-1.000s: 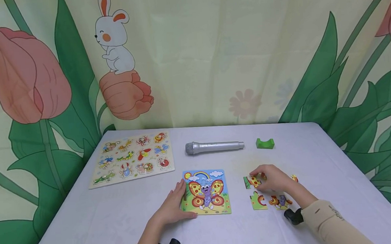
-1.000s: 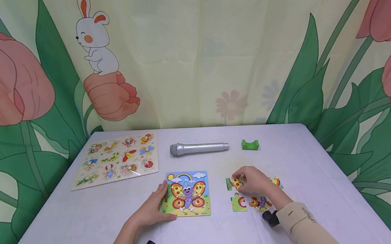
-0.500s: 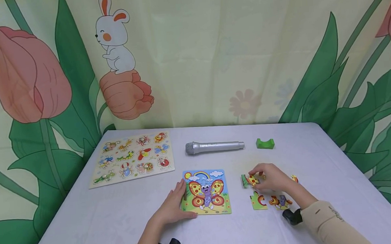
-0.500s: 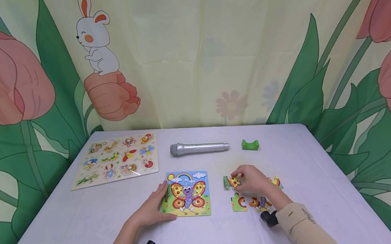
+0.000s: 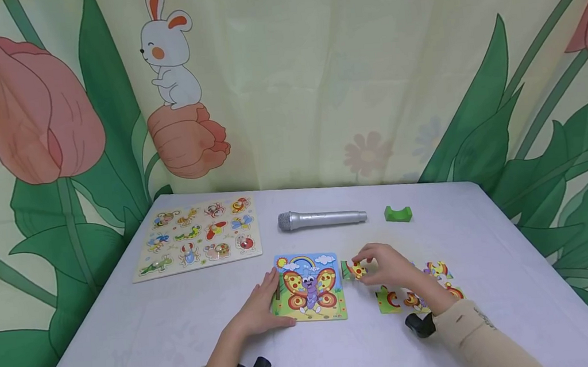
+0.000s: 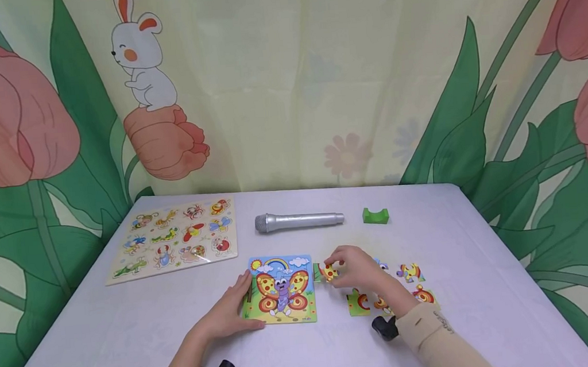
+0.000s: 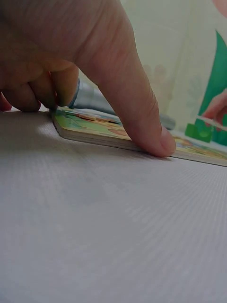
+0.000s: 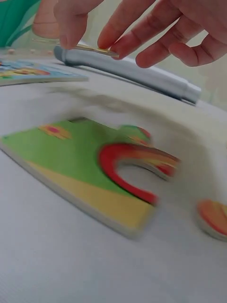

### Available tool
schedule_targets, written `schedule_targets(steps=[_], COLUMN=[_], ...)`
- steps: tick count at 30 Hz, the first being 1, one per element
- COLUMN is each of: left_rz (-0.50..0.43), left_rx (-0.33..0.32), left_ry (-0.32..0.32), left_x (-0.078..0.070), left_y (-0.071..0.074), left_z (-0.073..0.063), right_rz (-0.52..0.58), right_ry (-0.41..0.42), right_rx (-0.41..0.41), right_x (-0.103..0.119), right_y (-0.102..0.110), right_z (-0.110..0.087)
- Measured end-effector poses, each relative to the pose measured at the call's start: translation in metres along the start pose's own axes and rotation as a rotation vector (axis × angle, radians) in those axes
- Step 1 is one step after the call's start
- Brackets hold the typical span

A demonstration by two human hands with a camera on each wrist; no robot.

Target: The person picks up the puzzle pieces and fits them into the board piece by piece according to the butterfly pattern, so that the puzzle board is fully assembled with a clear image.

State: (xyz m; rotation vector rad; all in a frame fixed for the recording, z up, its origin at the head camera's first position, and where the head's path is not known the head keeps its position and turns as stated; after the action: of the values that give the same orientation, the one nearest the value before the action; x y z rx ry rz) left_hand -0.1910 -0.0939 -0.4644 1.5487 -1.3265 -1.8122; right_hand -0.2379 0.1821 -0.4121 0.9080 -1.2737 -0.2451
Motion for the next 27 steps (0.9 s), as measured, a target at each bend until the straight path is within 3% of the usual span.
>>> schedule_targets(steps=[17, 24, 27], left_rz=[-0.005, 0.003, 0.002], left_rx=[-0.005, 0.003, 0.006], left_ry=[-0.004, -0.002, 0.002], left_x=[-0.002, -0.001, -0.001], left_y=[0.001, 0.001, 0.002], left_z=[0.001, 0.0, 0.0], right_rz=[-0.084, -0.092, -0.122], right_ry=[0.174, 0.117, 0.137], right_rx=[0.089, 0.126, 0.132], right_x=[0.047, 0.057, 0.061], right_y=[-0.046, -0.064, -0.07], right_z=[0.031, 0.042, 0.045])
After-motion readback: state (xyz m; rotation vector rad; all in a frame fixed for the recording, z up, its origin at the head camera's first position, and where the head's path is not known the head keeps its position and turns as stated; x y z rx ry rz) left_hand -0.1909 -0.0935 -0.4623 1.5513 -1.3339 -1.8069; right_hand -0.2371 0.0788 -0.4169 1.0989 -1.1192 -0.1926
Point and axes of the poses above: each hand's wrist, its own z-axis towards the middle knuckle, its own y-axis out of the back of the hand, x = y × z, the point moved 4 cm from there along z, towards the middle knuckle, and after that the axes turned 13 degrees about z, right-handed, at the moved point
